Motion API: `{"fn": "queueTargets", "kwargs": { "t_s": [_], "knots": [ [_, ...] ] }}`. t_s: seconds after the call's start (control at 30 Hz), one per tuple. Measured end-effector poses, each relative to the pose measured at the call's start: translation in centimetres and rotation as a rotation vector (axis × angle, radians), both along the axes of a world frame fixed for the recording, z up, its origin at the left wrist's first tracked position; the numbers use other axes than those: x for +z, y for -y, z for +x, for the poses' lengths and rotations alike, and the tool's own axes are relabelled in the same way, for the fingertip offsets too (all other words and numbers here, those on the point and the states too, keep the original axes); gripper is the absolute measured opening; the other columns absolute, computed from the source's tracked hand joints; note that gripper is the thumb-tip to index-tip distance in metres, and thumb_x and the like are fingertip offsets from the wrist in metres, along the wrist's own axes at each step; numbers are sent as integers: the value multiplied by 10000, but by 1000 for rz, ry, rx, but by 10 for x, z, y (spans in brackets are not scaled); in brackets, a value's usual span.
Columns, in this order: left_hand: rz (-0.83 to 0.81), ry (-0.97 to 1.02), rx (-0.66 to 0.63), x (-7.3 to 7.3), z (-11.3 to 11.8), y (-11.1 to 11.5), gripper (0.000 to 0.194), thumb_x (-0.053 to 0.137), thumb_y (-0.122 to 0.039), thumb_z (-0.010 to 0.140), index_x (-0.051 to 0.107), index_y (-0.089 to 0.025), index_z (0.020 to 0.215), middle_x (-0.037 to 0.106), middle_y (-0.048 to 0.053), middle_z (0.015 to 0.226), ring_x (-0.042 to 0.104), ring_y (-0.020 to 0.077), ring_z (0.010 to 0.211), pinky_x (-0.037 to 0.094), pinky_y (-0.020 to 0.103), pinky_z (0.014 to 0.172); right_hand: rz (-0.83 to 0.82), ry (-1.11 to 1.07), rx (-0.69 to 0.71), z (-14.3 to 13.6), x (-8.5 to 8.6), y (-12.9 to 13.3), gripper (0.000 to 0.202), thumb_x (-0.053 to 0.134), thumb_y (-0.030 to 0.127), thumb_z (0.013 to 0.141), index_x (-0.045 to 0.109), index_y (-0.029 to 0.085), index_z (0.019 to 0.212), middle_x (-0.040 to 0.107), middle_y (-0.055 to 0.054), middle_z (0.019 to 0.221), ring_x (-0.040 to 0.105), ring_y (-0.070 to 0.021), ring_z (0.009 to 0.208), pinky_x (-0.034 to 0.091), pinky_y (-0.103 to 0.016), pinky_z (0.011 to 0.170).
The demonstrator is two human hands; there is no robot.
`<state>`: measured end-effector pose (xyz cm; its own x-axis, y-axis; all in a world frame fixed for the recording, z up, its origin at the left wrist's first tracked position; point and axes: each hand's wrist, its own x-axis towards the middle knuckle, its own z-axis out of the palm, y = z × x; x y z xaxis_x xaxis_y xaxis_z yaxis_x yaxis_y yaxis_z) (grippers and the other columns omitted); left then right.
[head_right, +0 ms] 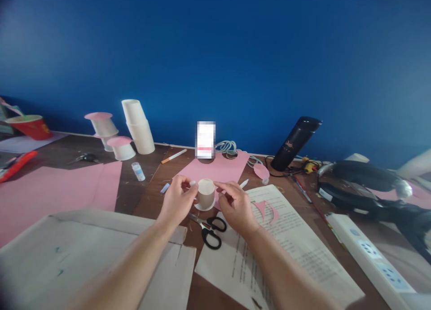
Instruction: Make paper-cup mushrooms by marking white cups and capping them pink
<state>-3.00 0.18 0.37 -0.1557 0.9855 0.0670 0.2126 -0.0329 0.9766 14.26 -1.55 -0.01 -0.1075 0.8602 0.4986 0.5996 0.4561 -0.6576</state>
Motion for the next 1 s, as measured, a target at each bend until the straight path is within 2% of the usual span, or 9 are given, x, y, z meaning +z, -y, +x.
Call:
{"fn": "queueTargets", "kwargs": {
  "t_s": [0.17, 0.3, 0.4, 0.53, 0.73, 1.0],
  "knots": [
    [-15, 24, -4, 2, 1, 1, 141, 569, -288, 772, 487, -210, 857, 616, 28, 831, 618, 137, 613, 457, 248, 513, -62, -63, -23, -1, -1, -2, 341, 498, 139, 791, 663, 250, 1069, 643, -31, 924, 556, -124, 679, 468, -283, 656],
    [-28, 37, -8, 4, 2, 2, 134, 563, -267, 771, 481, -206, 858, 615, 20, 789, 613, 129, 557, 459, 251, 513, -298, -255, -63, -1, 1, -3, 349, 529, 218, 770, 650, 232, 1097, 652, -33, 930, 527, -114, 606, 452, -265, 563],
    [-33, 46, -21, 5, 2, 4, 133, 559, -266, 772, 478, -206, 860, 618, 17, 778, 614, 129, 538, 461, 252, 511, -475, -360, -44, -3, 6, -2, 360, 545, 245, 755, 660, 224, 1095, 649, -9, 809, 532, -120, 615, 439, -251, 558],
    [-36, 61, -34, 7, 4, 7, 119, 550, -260, 774, 480, -205, 854, 624, 22, 782, 620, 134, 541, 459, 250, 508, -604, -479, 22, -3, 11, -1, 362, 564, 281, 762, 667, 223, 1104, 611, 17, 686, 510, -111, 599, 422, -246, 576],
    [-38, 52, -34, 7, 4, 7, 106, 549, -247, 765, 489, -202, 840, 622, 23, 777, 613, 132, 530, 452, 251, 509, -671, -603, 105, -3, 10, 0, 388, 588, 347, 771, 647, 226, 1136, 618, -5, 737, 564, -144, 677, 456, -284, 646],
    [-46, 24, -46, 10, 3, 6, 110, 552, -253, 761, 490, -199, 836, 625, 21, 730, 611, 139, 540, 448, 258, 531, -640, -526, 62, -3, 12, 0, 381, 622, 372, 764, 643, 221, 1113, 589, 7, 706, 517, -117, 618, 446, -258, 593]
  ]
}}
